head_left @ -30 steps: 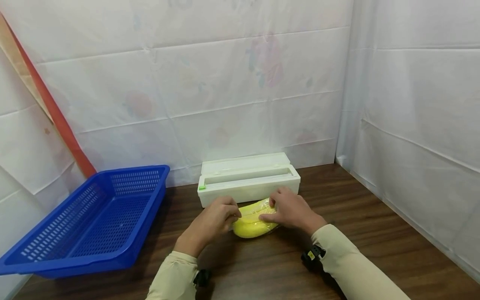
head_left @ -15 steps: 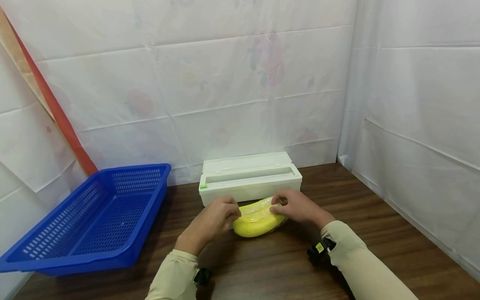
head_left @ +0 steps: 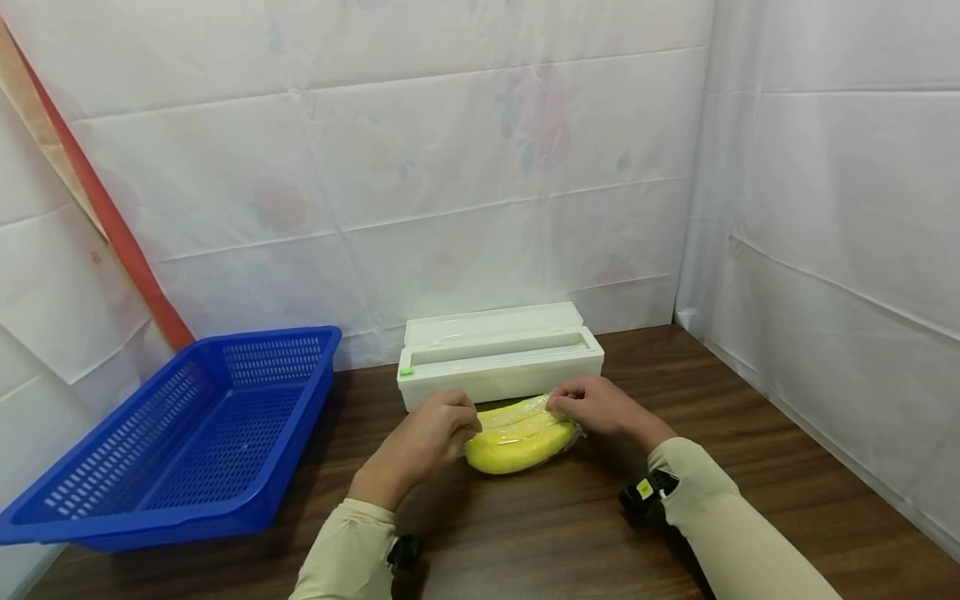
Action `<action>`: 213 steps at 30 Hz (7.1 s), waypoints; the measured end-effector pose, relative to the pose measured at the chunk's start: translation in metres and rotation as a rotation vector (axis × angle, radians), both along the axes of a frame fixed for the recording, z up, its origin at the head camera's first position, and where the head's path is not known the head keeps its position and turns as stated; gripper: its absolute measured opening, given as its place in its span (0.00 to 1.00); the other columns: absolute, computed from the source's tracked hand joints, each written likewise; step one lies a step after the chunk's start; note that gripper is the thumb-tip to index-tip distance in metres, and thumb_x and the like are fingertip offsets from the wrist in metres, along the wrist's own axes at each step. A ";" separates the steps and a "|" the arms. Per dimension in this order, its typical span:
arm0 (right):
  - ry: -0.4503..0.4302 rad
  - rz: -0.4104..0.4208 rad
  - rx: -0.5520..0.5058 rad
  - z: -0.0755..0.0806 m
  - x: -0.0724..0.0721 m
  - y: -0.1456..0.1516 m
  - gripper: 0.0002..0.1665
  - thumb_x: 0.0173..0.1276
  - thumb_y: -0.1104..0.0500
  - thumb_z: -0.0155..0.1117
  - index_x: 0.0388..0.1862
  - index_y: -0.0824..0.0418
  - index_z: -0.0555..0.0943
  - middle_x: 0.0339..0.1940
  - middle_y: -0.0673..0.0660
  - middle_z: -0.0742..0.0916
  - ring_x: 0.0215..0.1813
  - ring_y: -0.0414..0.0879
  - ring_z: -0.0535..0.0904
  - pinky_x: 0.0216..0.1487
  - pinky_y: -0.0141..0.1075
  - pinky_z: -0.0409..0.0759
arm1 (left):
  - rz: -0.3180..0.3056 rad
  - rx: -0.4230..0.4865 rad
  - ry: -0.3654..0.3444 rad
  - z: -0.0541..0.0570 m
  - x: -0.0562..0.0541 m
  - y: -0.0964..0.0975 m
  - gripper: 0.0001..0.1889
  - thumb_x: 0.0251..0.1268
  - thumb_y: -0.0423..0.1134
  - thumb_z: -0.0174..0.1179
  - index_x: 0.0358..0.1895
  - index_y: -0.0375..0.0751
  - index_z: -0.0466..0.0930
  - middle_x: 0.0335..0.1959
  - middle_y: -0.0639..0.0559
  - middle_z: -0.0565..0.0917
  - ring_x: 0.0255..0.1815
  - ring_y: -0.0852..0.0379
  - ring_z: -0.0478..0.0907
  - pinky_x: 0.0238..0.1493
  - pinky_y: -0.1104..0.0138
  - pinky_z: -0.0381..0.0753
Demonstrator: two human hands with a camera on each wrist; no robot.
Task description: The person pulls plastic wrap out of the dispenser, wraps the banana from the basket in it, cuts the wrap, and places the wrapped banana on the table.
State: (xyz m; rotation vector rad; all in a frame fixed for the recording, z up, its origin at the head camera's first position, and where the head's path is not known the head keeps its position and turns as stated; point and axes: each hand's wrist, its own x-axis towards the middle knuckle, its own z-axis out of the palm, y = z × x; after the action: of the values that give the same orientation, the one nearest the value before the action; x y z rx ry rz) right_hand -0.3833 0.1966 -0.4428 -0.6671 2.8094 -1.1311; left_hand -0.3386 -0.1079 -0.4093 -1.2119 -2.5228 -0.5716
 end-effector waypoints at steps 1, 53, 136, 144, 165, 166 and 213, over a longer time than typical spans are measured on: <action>0.006 -0.001 0.001 0.000 0.000 0.000 0.11 0.76 0.50 0.59 0.41 0.47 0.88 0.40 0.44 0.86 0.40 0.43 0.78 0.42 0.41 0.77 | -0.002 0.001 0.001 0.000 0.000 0.000 0.05 0.65 0.27 0.65 0.36 0.40 0.89 0.39 0.53 0.81 0.42 0.55 0.80 0.46 0.63 0.81; 0.097 -0.142 0.136 0.013 0.008 -0.027 0.06 0.62 0.64 0.68 0.28 0.57 0.80 0.27 0.50 0.81 0.31 0.43 0.75 0.32 0.37 0.76 | 0.309 -0.018 -0.089 0.006 0.003 -0.005 0.38 0.61 0.43 0.72 0.74 0.56 0.68 0.64 0.52 0.78 0.58 0.52 0.78 0.51 0.53 0.81; 0.158 0.051 0.118 -0.010 0.032 -0.022 0.22 0.66 0.44 0.71 0.49 0.57 0.81 0.52 0.53 0.78 0.40 0.43 0.73 0.44 0.42 0.76 | 0.425 0.952 -1.158 -0.034 -0.010 -0.018 0.10 0.64 0.31 0.58 0.44 0.32 0.70 0.34 0.41 0.85 0.30 0.54 0.85 0.34 0.65 0.85; 0.185 0.066 0.120 -0.011 0.032 -0.021 0.20 0.67 0.45 0.71 0.49 0.57 0.81 0.52 0.55 0.78 0.39 0.43 0.73 0.43 0.41 0.76 | 0.484 0.924 -1.087 -0.037 -0.009 -0.014 0.07 0.66 0.31 0.62 0.41 0.31 0.77 0.30 0.43 0.85 0.28 0.56 0.84 0.31 0.67 0.83; 0.210 0.054 0.125 -0.011 0.035 -0.020 0.19 0.69 0.45 0.69 0.48 0.57 0.81 0.51 0.54 0.78 0.40 0.43 0.74 0.43 0.42 0.77 | 0.522 0.799 -1.043 -0.022 -0.004 -0.018 0.37 0.72 0.65 0.48 0.44 0.27 0.83 0.34 0.43 0.87 0.33 0.52 0.84 0.33 0.62 0.82; 0.212 0.050 0.127 -0.011 0.035 -0.021 0.19 0.69 0.45 0.68 0.49 0.56 0.81 0.51 0.54 0.78 0.40 0.43 0.75 0.43 0.42 0.77 | 0.524 0.796 -1.040 -0.022 -0.004 -0.018 0.38 0.71 0.67 0.48 0.45 0.27 0.83 0.34 0.43 0.87 0.34 0.52 0.84 0.33 0.62 0.82; 0.279 -0.084 0.265 -0.002 0.039 -0.021 0.37 0.70 0.25 0.49 0.70 0.39 0.75 0.74 0.64 0.69 0.65 0.64 0.74 0.56 0.64 0.74 | 0.635 0.585 -0.871 -0.018 -0.006 -0.040 0.51 0.66 0.79 0.31 0.70 0.37 0.71 0.65 0.33 0.75 0.70 0.35 0.66 0.65 0.38 0.62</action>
State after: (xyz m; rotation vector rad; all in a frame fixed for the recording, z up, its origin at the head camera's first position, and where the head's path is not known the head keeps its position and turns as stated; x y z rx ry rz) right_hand -0.3447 0.1760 -0.4445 -0.7389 3.1677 -0.7001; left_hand -0.3448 -0.1478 -0.4272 0.1214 -2.7702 -1.7432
